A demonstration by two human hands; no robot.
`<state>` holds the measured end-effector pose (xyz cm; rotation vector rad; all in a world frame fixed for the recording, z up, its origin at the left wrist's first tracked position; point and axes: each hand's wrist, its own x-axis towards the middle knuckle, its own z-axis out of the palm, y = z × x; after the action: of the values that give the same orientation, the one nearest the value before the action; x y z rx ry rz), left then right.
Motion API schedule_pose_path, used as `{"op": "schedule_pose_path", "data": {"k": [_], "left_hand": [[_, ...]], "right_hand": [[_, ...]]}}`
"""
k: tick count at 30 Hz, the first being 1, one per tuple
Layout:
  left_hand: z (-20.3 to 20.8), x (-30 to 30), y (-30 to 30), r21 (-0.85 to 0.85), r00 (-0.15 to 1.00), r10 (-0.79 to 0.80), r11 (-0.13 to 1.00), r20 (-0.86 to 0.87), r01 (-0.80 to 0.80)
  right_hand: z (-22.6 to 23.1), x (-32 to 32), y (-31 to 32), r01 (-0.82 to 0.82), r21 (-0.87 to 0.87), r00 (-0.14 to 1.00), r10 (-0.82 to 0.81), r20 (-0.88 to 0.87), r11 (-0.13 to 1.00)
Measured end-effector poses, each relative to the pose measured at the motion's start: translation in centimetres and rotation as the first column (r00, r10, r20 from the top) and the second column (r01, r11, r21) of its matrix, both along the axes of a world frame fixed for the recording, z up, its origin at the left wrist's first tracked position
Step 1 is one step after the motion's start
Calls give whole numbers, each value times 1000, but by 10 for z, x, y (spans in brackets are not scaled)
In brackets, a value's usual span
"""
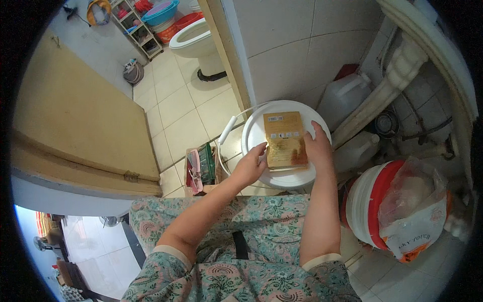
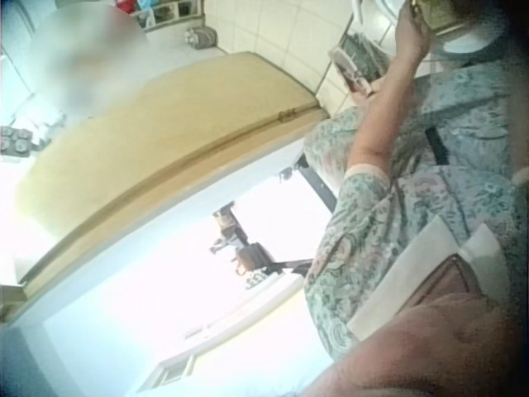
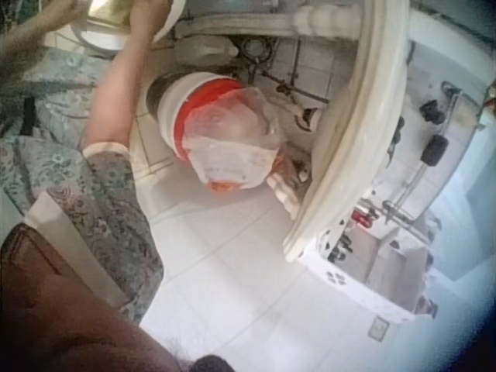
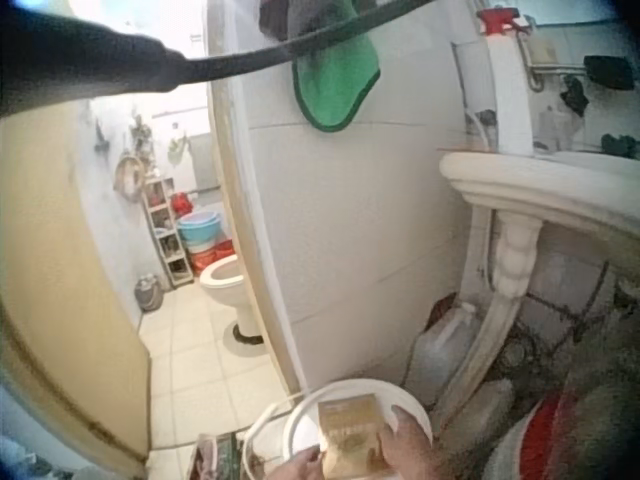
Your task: The person retrieves a box of miscellaneous items from a bathroom shelf and sits on a bucket to sort through them. They handle various objects including combs, brushes, tubes, and small boxes, placing some on the floor and others into a red bucket.
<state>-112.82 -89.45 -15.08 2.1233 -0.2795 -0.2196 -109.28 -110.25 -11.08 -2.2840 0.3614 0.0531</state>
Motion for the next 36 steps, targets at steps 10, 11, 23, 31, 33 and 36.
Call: {"op": "schedule_pose_path", "data": {"k": [10, 11, 23, 31, 33, 36], "left_hand": [[-17, 1, -18, -9, 998, 37, 999, -59, -37], [-13, 0, -18, -33, 996, 49, 998, -80, -52], [-25, -1, -4, 27, 984, -110, 994, 137, 107], [-3, 34, 46, 356, 766, -73, 910, 639, -211], [-8, 43, 67, 405, 767, 0, 849, 642, -340], [-39, 59, 87, 292, 919, 202, 906, 338, -307]], "right_hand": [[-5, 1, 1, -54, -89, 986, 39, -164, 995], [-2, 1, -1, -44, -90, 988, 30, -152, 995], [-12, -1, -2, -67, -52, 989, 59, -136, 996], [-37, 2, 14, -54, -173, 995, 39, -91, 984], [-30, 4, 20, -45, -203, 991, 18, -135, 978], [-35, 12, 20, -68, -236, 989, 34, -147, 969]]}}
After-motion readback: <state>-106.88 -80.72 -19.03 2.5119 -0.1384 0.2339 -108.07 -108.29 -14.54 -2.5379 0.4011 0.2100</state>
